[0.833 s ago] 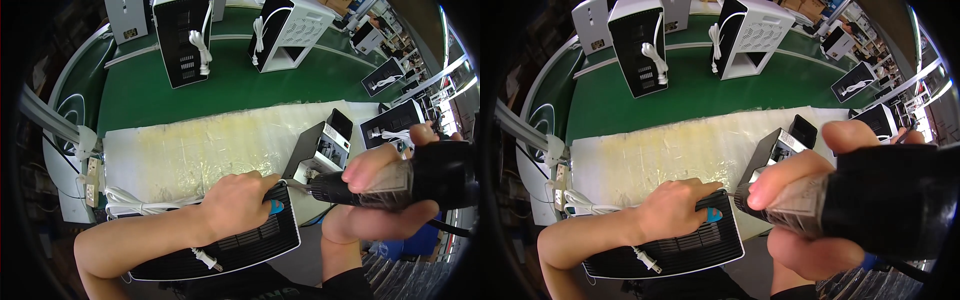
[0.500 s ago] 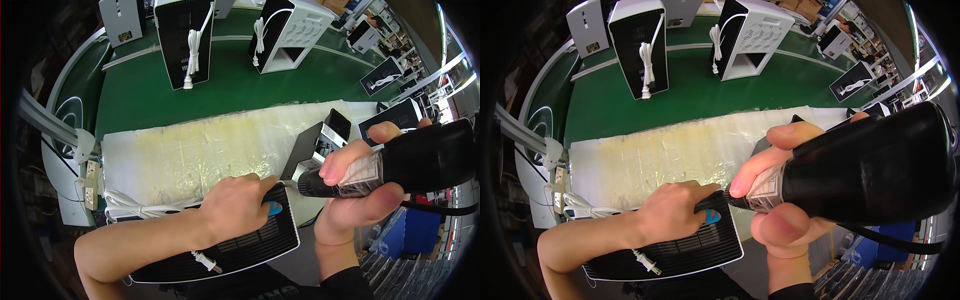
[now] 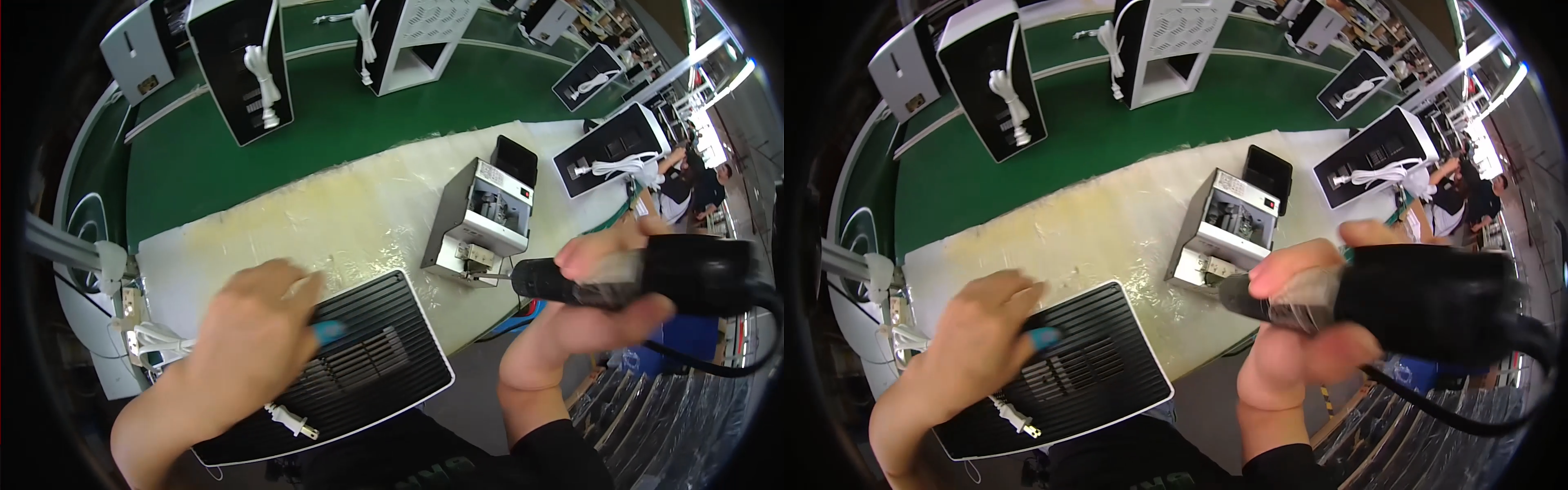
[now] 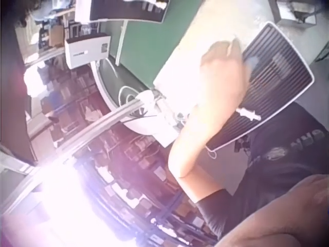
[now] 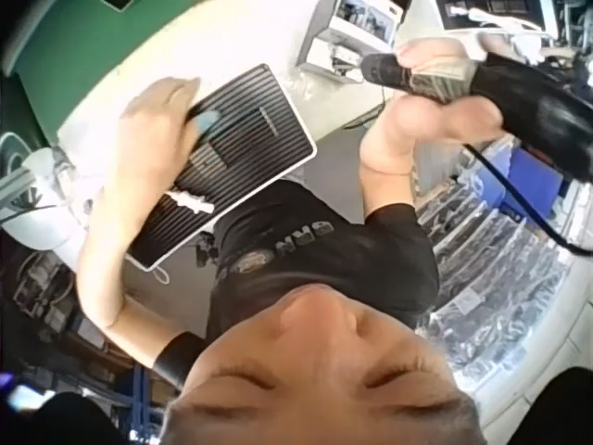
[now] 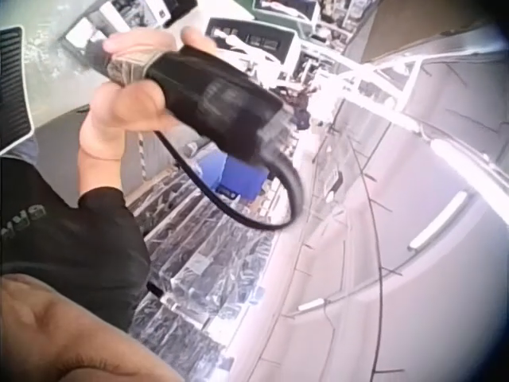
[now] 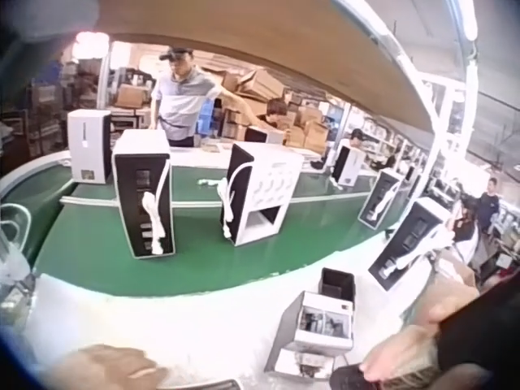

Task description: Assembling components of an electronic device housing and securing them with an electric screwdriver.

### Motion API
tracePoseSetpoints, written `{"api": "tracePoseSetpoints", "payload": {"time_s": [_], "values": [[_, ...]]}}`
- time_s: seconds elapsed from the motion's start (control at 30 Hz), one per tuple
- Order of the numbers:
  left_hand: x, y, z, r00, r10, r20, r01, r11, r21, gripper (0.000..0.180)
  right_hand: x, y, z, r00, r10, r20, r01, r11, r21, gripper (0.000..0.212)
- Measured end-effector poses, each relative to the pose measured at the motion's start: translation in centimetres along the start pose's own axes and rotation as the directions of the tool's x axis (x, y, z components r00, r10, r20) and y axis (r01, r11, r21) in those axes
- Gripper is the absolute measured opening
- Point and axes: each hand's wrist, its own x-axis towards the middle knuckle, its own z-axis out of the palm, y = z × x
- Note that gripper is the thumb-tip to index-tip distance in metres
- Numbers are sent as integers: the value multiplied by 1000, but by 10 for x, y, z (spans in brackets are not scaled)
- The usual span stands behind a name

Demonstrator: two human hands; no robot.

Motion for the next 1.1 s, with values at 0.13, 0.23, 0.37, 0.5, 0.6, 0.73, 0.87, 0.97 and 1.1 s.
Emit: {"api": "tracePoseSetpoints", "payload": {"time_s": [0.13,0.23,0.37,0.5,0.6,0.73,0.87,0.97,1.1], "values": [[-36,-10,-37,902,-274,334,295,956,-12,44,-25,65,-31,992,-128,7,128,977,-173,61],[-41,-22,-44,880,-252,402,322,940,-114,54,-41,96,-36,969,-245,11,244,955,-170,61],[-52,-25,-45,878,-282,388,358,923,-140,50,-62,90,-24,993,-91,72,98,990,-105,69],[-61,-37,-29,933,-239,270,293,939,-180,37,-57,42,-25,991,29,133,-9,989,-147,70],[-79,-43,-16,963,-236,132,250,962,-107,26,-28,-24,16,998,-39,-54,31,989,-144,74],[-84,-48,-7,975,-209,81,217,971,-99,21,-14,-87,72,983,157,-97,-126,954,271,85],[-87,-49,-8,959,-251,129,264,959,-101,25,-22,-104,118,927,-188,326,-95,721,686,72],[-84,-51,-7,959,-236,155,253,963,-95,19,-40,-116,144,945,-149,290,-106,700,707,76],[-88,-57,-2,972,-218,84,227,967,-117,15,-54,-117,162,936,-114,333,-102,818,566,76]]}}
